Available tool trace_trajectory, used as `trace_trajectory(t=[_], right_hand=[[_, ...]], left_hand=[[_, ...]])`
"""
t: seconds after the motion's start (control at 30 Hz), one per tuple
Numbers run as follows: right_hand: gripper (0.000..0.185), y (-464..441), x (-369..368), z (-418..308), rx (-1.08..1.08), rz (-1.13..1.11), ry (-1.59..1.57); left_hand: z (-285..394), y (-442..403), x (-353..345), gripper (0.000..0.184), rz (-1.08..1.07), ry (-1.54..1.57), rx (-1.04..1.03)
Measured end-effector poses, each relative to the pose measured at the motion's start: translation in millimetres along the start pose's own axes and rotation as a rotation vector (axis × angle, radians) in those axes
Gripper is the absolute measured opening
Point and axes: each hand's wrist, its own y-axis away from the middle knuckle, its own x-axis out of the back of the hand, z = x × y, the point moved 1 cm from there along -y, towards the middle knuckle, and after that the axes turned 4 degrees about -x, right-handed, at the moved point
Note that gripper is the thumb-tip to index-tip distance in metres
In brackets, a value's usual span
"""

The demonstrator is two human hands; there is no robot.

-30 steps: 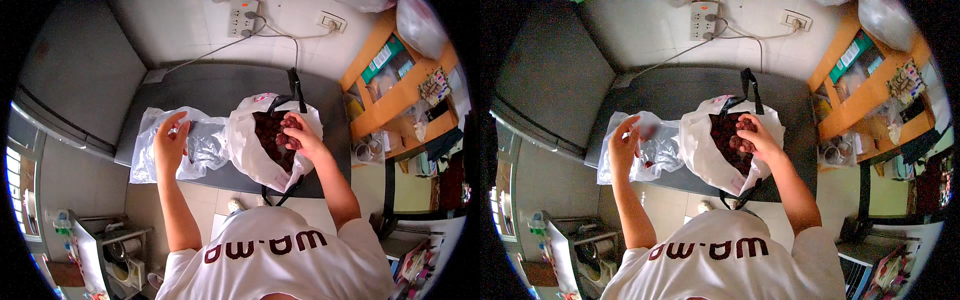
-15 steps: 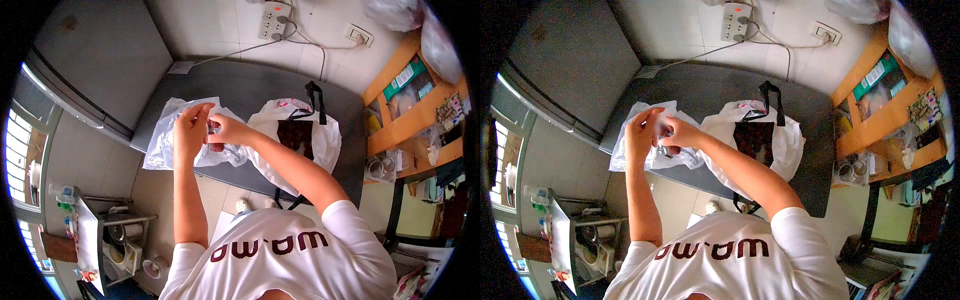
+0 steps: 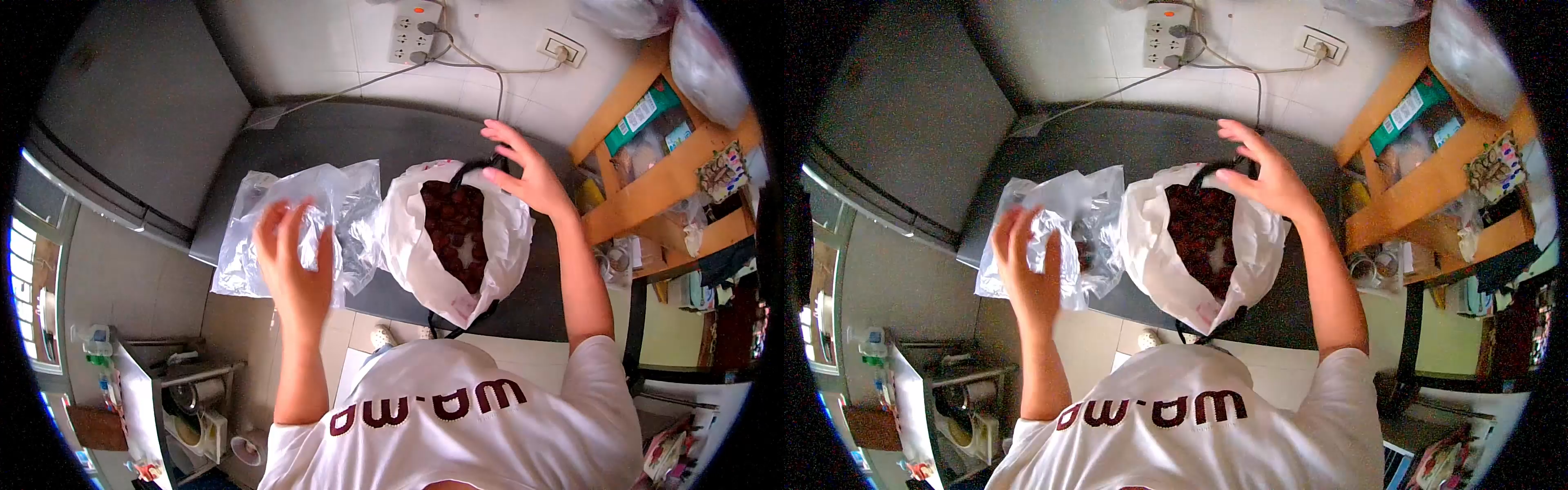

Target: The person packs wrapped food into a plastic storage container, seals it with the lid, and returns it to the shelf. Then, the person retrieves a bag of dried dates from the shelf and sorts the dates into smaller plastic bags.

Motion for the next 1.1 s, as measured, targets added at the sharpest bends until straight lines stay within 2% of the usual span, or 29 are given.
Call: trace_trajectory(t=[0.03, 0.07, 0.1, 0.17, 0.23, 0.27, 0.3, 0.37, 0.43, 0.5, 0.53, 0.6, 0.63, 0.7, 0.73, 0.8, 0.87, 0.9, 0.97, 1.0, 1.07, 1.1], right_hand=[[0.069, 1.5, 7.9, 15.2, -0.025, 0.013, 0.368], [0.082, 2.7, 12.7, 33.6, -0.052, 0.026, 0.735], [0.096, 3.7, 13.6, 61.2, -0.142, -0.051, 0.741], [0.088, 7.0, -1.3, 86.9, -0.339, -0.049, 0.67], [0.07, 12.4, -0.3, 119.7, -0.453, 0.027, 0.683], [0.048, 15.6, 2.8, 128.4, -0.335, 0.131, 0.669], [0.048, 17.2, 9.0, 123.4, -0.337, 0.135, 0.67], [0.031, 19.6, 25.0, 95.8, -0.511, 0.324, 0.21], [0.026, 24.1, 39.0, 60.7, -0.418, 0.44, 0.059], [0.026, 28.0, 42.3, 28.2, -0.202, 0.51, -0.024], [0.026, 31.1, 39.6, 13.6, -0.208, 0.516, -0.021], [0.026, 38.2, 33.3, -5.4, -0.175, 0.512, 0.01], [0.03, 42.3, 32.8, 7.7, -0.07, 0.506, 0.188], [0.036, 57.8, 39.4, 47.3, -0.151, 0.475, 0.527], [0.045, 67.1, 44.0, 54.2, -0.3, 0.413, 0.498], [0.049, 83.5, 50.3, 53.9, -0.349, 0.404, 0.568], [0.061, 91.9, 49.6, 40.2, -0.404, 0.365, 0.627], [0.061, 94.7, 47.9, 27.8, -0.409, 0.36, 0.624], [0.056, 98.9, 40.7, -2.6, -0.243, 0.405, 0.84], [0.056, 98.4, 35.0, -20.5, -0.24, 0.398, 0.838], [0.042, 93.8, 16.8, -52.3, -0.099, 0.657, 1.009], [0.042, 93.0, 2.3, -55.6, -0.097, 0.651, 1.002]], left_hand=[[11.0, 15.4, -4.5, 0.041, -0.042, 0.144, 0.019], [21.8, 30.7, -12.3, 0.045, -0.21, 0.227, -0.019], [38.3, 45.6, -20.9, 0.049, -0.396, 0.283, -0.05], [59.4, 63.1, -48.1, 0.061, -0.566, 0.132, -0.162], [53.9, 84.8, -79.0, 0.065, -0.681, 0.07, -0.068], [45.7, 92.0, -94.4, 0.065, -0.681, 0.072, -0.071], [36.6, 96.9, -110.1, 0.065, -0.634, 0.17, -0.066], [26.7, 95.0, -131.3, 0.065, -0.588, 0.27, -0.064], [21.0, 83.8, -150.4, 0.069, -0.562, 0.318, -0.063], [10.4, 67.3, -170.8, 0.074, -0.522, 0.385, -0.064], [6.3, 57.3, -178.2, 0.075, -0.482, 0.393, -0.098], [-0.3, 47.5, -196.1, 0.076, -0.427, 0.416, -0.099], [-0.9, 44.6, -200.2, 0.076, -0.411, 0.43, -0.066], [0.2, 42.3, -194.5, 0.077, -0.401, 0.44, -0.044], [3.4, 42.8, -185.7, 0.076, -0.436, 0.346, -0.064], [11.3, 46.7, -161.7, 0.07, -0.478, 0.135, -0.14], [28.7, 41.4, -122.5, 0.067, -0.473, 0.17, -0.121], [36.7, 38.4, -103.8, 0.064, -0.457, 0.203, -0.107], [40.0, 38.0, -72.2, 0.062, -0.385, 0.157, -0.101], [39.7, 41.9, -61.8, 0.064, -0.346, 0.06, -0.086], [30.3, 56.8, -50.8, 0.082, -0.382, -0.093, -0.003], [23.9, 64.6, -47.1, 0.087, -0.424, -0.142, 0.052]])
